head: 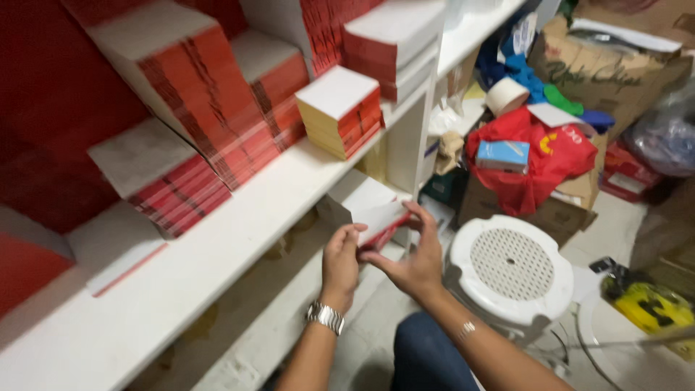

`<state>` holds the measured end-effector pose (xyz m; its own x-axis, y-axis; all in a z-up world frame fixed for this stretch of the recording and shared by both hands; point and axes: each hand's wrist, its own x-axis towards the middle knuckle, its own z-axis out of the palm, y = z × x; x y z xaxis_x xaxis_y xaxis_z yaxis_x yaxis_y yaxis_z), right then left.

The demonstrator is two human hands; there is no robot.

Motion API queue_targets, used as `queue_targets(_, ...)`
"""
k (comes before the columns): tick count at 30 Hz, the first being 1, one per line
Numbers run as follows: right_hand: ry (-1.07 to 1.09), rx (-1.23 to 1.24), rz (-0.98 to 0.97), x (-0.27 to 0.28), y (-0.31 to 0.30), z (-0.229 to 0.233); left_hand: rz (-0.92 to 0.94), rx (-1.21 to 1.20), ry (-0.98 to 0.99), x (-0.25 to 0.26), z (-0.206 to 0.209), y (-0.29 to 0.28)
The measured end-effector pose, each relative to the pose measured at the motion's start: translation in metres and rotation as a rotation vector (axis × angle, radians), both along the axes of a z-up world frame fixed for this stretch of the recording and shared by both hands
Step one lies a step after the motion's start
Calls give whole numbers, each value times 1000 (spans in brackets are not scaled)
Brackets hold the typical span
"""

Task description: The person repeatedly picks up small stacks of red and white notepads from a white shelf, aligns them, and places them back into a neat pile. The person handles the notepads by hand, organizing them into uniform stacks on the shelf.

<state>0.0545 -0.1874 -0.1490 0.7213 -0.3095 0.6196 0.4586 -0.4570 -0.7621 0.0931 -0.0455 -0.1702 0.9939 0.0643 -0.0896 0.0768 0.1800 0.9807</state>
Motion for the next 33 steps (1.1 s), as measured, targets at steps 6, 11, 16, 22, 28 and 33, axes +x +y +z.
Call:
queue_targets(6,-427,104,138,-24,0,23,-153,18,-291,-47,86,13)
queue_targets(11,-490,184,207,-38,52,114,7,-64,-493,-81,168,57)
queue_targets(16,-386,81,279,-19,103,164,205,-144,-663,-82,203,120)
queue_targets(22,-443,-90,468,10,174,205,503,140,-528,-87,234,195)
queue_targets(28,-464,-135,437,61,216,202,476,600,-343,-60,246,240)
queue_targets(33,-441,-259,497,84,228,206,364,856,-428,-26,226,264)
